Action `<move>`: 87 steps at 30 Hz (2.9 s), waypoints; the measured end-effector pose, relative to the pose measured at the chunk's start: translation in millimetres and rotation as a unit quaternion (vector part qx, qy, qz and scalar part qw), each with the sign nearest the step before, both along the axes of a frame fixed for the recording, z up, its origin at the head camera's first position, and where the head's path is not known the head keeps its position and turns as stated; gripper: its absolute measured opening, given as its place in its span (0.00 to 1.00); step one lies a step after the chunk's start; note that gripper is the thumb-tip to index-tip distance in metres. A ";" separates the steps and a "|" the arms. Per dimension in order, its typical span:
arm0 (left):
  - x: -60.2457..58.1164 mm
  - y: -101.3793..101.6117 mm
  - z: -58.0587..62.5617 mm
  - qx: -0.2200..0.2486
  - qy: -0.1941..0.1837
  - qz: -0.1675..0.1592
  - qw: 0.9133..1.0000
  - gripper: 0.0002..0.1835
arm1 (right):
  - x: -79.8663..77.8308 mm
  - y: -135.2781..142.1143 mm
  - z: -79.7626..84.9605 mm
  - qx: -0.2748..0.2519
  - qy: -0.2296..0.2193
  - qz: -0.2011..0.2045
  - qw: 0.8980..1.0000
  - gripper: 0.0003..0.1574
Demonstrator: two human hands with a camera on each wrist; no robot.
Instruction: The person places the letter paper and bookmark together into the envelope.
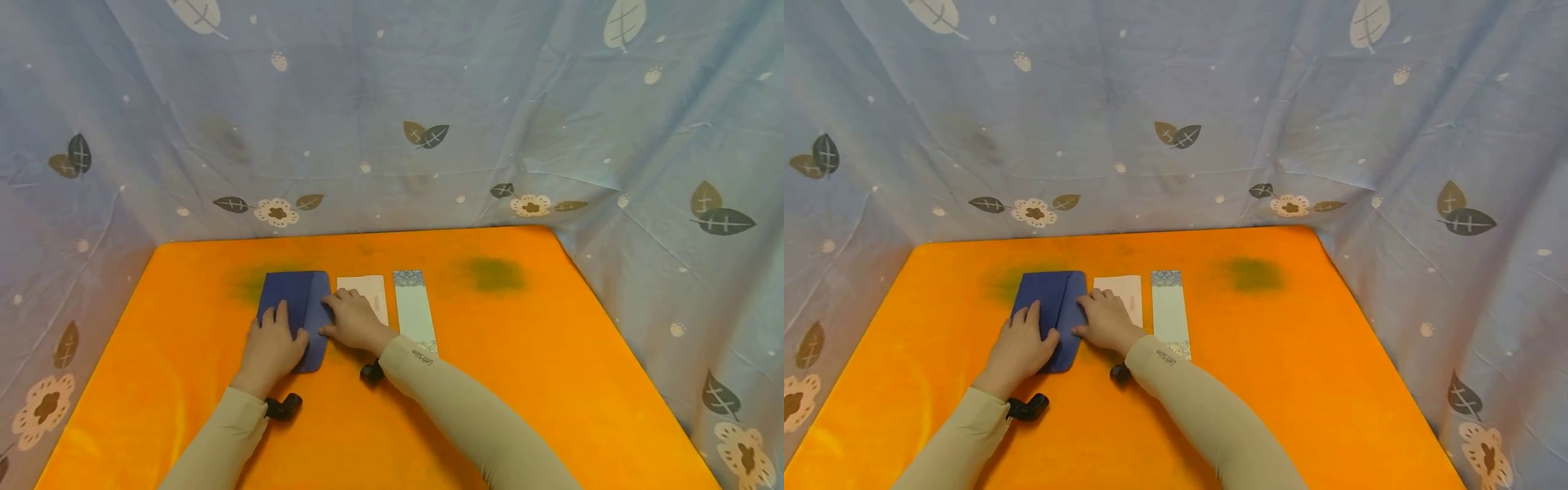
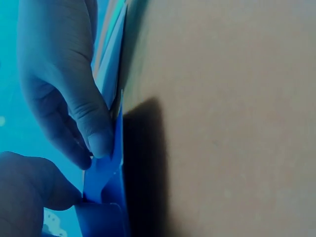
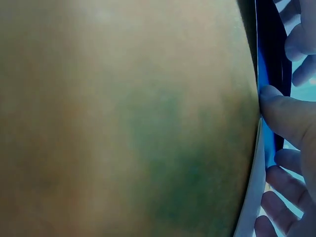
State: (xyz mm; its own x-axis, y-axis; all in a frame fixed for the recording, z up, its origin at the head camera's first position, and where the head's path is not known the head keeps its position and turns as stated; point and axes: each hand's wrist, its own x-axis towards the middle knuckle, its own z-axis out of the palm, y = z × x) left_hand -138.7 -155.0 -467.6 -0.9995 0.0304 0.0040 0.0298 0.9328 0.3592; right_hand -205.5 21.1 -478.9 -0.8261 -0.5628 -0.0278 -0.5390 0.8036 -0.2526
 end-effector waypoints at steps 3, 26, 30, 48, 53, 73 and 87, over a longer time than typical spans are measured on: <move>-1.1 -0.1 -1.7 0.016 0.005 0.004 1.000 0.39 | -1.5 -0.1 1.2 -0.003 0.001 0.003 1.000 0.41; 1.2 -1.8 -2.4 0.053 0.013 0.022 0.998 0.40 | -12.9 -19.8 -1.1 -0.204 -0.155 -0.005 0.967 0.27; -0.3 -1.5 -2.5 0.051 0.014 0.016 0.998 0.40 | -13.7 -20.1 0.4 -0.203 -0.146 -0.005 0.968 0.28; 11.0 -5.7 -7.0 -0.010 -0.004 0.012 1.000 0.45 | -7.8 -26.3 -2.3 -0.204 -0.165 -0.023 0.965 0.30; 13.2 -4.7 -2.2 -0.023 -0.041 0.044 0.998 0.46 | -7.1 -27.1 -1.7 -0.205 -0.163 -0.022 0.965 0.30; 10.4 -3.3 -8.7 -0.025 -0.018 0.067 0.997 0.44 | -11.3 -23.7 -1.3 -0.217 -0.157 -0.015 0.963 0.27; 11.6 3.1 -4.1 -0.047 -0.029 0.060 0.997 0.46 | -28.2 23.8 16.4 -0.269 -0.175 -0.060 0.945 0.30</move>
State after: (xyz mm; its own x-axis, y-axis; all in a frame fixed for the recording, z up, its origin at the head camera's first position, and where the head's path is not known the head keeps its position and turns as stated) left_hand -127.1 -151.9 -471.7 -0.9945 -0.0911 -0.0521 -0.1018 0.9578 0.2689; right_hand -233.7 44.9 -462.5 -0.8781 -0.4760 -0.0485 -0.2593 0.5588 -0.7877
